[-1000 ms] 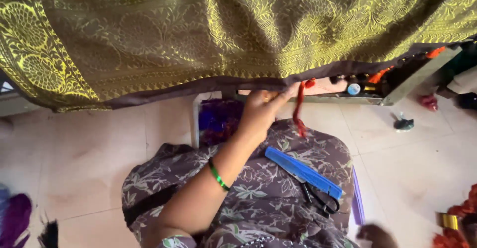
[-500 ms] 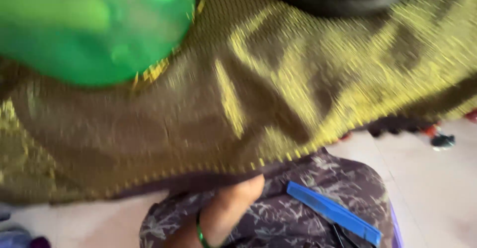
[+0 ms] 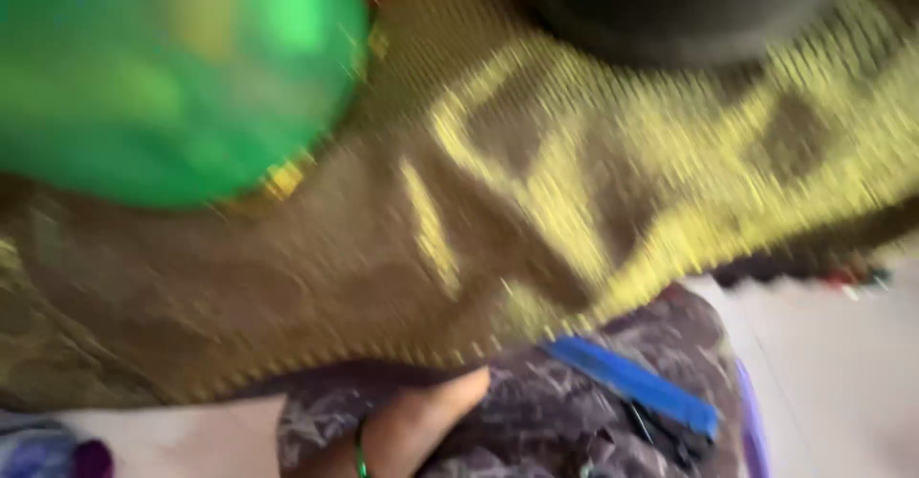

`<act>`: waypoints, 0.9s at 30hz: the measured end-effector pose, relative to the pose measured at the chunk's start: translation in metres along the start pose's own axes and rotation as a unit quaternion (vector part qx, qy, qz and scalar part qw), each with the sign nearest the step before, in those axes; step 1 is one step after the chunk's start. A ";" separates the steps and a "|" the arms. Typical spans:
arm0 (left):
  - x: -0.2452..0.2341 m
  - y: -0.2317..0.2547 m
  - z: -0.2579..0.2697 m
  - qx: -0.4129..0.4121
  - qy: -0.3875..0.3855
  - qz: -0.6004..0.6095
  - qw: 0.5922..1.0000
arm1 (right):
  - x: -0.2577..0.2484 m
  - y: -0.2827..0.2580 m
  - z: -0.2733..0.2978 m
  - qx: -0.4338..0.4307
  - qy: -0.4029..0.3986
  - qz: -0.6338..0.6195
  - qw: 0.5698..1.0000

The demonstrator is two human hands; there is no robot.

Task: The person is tying decorative tassels or fringes onto the border of a saree using a crochet hook, thread, and scissors.

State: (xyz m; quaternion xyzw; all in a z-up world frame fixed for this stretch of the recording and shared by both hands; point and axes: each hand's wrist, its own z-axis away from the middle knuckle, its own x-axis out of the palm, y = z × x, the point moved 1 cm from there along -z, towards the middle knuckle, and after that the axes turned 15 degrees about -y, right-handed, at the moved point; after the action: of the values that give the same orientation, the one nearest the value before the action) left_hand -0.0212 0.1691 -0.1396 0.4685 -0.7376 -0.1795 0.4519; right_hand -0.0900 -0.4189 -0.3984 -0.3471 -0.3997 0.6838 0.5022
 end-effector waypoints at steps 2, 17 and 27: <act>0.022 0.020 -0.016 -0.015 -0.010 0.045 0.999 | -0.026 0.033 0.030 0.003 0.034 0.006 0.999; 0.116 0.025 -0.066 -0.168 0.029 -0.009 0.985 | 0.074 -0.357 -0.039 -0.239 -0.022 0.039 0.970; 0.102 0.059 -0.053 -0.179 0.019 -0.208 0.961 | 0.240 -0.470 -0.022 -0.322 -0.313 -0.046 0.892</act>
State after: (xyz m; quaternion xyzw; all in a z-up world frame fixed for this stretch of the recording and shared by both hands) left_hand -0.0240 0.1198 -0.0205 0.5264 -0.5708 -0.3902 0.4949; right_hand 0.0608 -0.1008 -0.0055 -0.2391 -0.7497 0.5673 0.2426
